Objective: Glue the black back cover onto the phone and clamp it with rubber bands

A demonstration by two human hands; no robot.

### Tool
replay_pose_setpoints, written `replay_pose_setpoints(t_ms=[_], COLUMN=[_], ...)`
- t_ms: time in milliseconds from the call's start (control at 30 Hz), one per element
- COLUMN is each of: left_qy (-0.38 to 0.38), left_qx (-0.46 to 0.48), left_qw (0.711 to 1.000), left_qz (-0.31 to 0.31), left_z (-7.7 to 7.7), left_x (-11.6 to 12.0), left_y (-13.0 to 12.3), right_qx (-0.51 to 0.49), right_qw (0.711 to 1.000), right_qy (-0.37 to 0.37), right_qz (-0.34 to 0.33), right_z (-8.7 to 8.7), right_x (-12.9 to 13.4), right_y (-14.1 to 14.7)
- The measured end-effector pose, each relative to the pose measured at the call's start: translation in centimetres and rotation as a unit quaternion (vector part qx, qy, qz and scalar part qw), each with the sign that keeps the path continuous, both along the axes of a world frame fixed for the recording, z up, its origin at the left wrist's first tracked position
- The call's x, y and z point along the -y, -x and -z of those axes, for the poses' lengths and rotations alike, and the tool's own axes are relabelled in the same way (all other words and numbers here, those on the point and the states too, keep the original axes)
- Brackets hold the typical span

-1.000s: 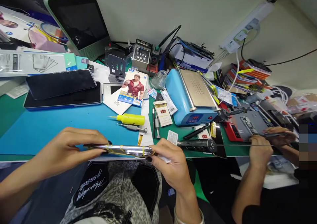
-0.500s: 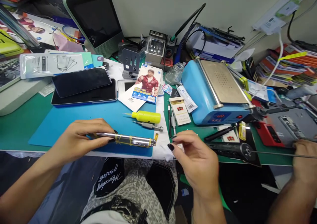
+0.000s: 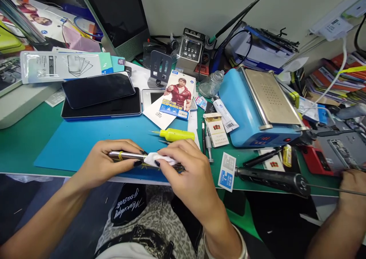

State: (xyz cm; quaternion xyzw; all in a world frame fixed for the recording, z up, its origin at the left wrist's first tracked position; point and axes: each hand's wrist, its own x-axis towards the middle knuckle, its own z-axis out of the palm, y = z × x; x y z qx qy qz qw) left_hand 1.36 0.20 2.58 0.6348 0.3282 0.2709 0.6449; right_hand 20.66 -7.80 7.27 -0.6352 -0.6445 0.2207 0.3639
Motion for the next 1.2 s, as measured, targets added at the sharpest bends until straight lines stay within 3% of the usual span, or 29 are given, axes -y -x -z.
replay_pose_setpoints(t_ms=[133,333,833,1033,1200], left_qy=[0.001,0.003,-0.037,-0.036,-0.014], left_qx=[0.009,0.021,0.017,0.029,0.003], left_qw=[1.000,1.000,0.999,0.997,0.998], left_qz=[0.005,-0.016,-0.033,-0.057,-0.056], left_z=[0.0,0.1,0.4,0.4,0.3], left_x=[-0.1,-0.1,0.1,0.1,0.0], left_y=[0.1,0.0,0.1,0.0,-0.1], right_qx=[-0.034,-0.014,-0.027,0.010,0.067], right_qw=[0.998,0.999,0.987,0.987,0.986], right_qy=[0.045,0.036,0.158,0.158,0.153], right_qz=[0.015,-0.001,-0.032,-0.034,-0.020], right_z=[-0.7,-1.1,-1.8,-2.0,-2.2], right_x=[-0.7,-2.3,-3.9,-4.7,-4.3], right_y=[0.8,3.0,2.1,2.7,1.5])
